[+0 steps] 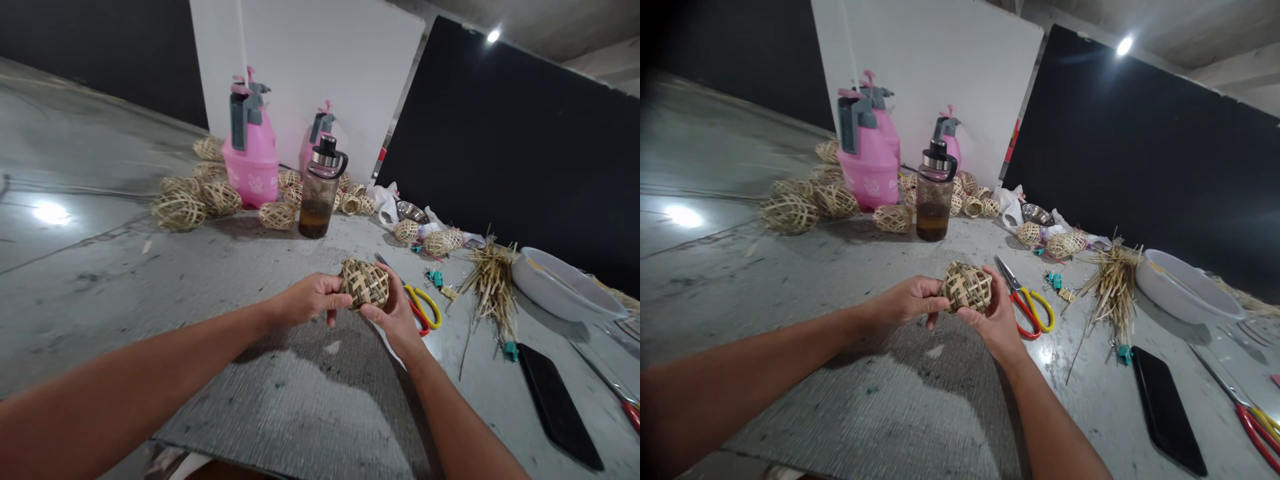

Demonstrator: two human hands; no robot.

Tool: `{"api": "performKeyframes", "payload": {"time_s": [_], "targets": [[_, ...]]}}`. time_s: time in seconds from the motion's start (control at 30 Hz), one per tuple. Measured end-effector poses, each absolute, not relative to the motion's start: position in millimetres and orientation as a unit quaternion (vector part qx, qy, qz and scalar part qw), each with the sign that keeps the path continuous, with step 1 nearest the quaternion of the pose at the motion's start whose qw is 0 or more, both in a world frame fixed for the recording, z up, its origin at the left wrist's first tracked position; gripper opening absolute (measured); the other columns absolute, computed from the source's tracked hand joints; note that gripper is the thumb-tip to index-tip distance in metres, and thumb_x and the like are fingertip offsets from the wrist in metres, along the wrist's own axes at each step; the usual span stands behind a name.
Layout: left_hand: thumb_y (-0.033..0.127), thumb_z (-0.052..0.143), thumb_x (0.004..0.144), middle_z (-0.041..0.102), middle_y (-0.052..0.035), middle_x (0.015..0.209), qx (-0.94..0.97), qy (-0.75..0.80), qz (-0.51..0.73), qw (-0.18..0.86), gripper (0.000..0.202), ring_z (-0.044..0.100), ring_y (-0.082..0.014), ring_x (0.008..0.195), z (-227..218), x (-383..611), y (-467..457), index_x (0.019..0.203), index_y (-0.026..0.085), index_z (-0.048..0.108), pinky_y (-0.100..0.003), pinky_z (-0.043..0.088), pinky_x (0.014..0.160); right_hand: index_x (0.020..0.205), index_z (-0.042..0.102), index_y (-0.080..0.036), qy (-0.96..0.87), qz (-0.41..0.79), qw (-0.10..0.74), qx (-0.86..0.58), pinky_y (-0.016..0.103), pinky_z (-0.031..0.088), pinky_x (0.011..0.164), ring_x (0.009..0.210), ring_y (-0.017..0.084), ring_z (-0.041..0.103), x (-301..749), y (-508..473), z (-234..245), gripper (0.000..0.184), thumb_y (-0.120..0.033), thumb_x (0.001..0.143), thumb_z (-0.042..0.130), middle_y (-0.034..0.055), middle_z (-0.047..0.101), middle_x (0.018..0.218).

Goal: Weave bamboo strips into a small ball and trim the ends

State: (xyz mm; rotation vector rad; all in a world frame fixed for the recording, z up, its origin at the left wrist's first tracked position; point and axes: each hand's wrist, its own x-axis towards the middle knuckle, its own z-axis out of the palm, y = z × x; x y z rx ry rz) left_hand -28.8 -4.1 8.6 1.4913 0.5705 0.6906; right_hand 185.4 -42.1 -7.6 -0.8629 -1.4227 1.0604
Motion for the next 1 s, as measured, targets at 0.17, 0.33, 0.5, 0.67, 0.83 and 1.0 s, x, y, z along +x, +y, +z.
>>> {"api": "performKeyframes", "payload": {"time_s": [0.17, 0.33, 0.5, 0.67, 0.83, 1.0], "targets": [[0.046, 0.084, 0.079, 0.069, -0.0023, 0.081, 0.629, 0.247, 0.314, 0.667, 0.03, 0.058, -0.0124, 0.061, 13.3, -28.5, -10.0, 0.086, 0.018, 0.077, -0.025, 0.05, 0.056, 0.146, 0.05, -0.032, -0.633, 0.418, 0.543, -0.36, 0.047, 0.059, 0.108, 0.128, 0.031, 0.068, 185.5, -43.2, -7.9, 0.086, -0.05, 0.075, 0.094, 0.0106, 0.066, 0.141], [0.049, 0.084, 0.082, 0.075, -0.01, 0.094, 0.563, 0.226, 0.36, 0.708, 0.034, 0.063, -0.0185, 0.075, 14.5, -27.8, -16.6, 0.102, 0.02, 0.081, -0.024, 0.049, 0.054, 0.151, 0.047, -0.033, -0.712, 0.278, 0.525, -0.374, 0.059, 0.038, 0.127, 0.154, 0.035, 0.045, 184.8, -49.0, -4.5, 0.08, -0.037, 0.082, 0.088, 0.0122, 0.046, 0.165], [0.049, 0.082, 0.084, 0.074, -0.0085, 0.091, 0.559, 0.227, 0.365, 0.709, 0.034, 0.056, -0.0137, 0.066, 8.2, -26.3, -11.5, 0.095, 0.018, 0.081, -0.022, 0.047, 0.052, 0.164, 0.031, -0.033, -0.681, 0.322, 0.542, -0.372, 0.059, 0.035, 0.13, 0.159, 0.037, 0.037, 183.7, -48.4, -8.1, 0.106, -0.052, 0.079, 0.091, 0.0135, 0.034, 0.173], [0.047, 0.083, 0.082, 0.072, -0.0048, 0.087, 0.606, 0.233, 0.342, 0.679, 0.031, 0.056, -0.0133, 0.068, 11.4, -26.4, -8.1, 0.091, 0.018, 0.08, -0.024, 0.051, 0.057, 0.158, 0.041, -0.031, -0.582, 0.463, 0.562, -0.361, 0.053, 0.048, 0.12, 0.144, 0.034, 0.057, 184.0, -43.4, -9.7, 0.099, -0.067, 0.078, 0.087, 0.0139, 0.054, 0.159], [0.051, 0.086, 0.079, 0.073, -0.0055, 0.089, 0.598, 0.226, 0.337, 0.691, 0.036, 0.063, -0.0168, 0.077, 13.2, -27.2, -10.9, 0.095, 0.019, 0.08, -0.024, 0.053, 0.058, 0.147, 0.053, -0.03, -0.552, 0.488, 0.564, -0.372, 0.048, 0.055, 0.113, 0.129, 0.032, 0.067, 182.8, -44.8, -4.1, 0.09, -0.057, 0.071, 0.095, 0.0105, 0.068, 0.141], [0.044, 0.084, 0.081, 0.075, -0.0104, 0.099, 0.545, 0.227, 0.359, 0.723, 0.036, 0.066, -0.0194, 0.084, 12.7, -28.1, -14.8, 0.104, 0.018, 0.078, -0.023, 0.053, 0.055, 0.146, 0.054, -0.032, -0.578, 0.462, 0.562, -0.37, 0.049, 0.057, 0.11, 0.128, 0.032, 0.068, 180.1, -47.7, -1.4, 0.091, -0.051, 0.069, 0.098, 0.0096, 0.068, 0.141]]}}
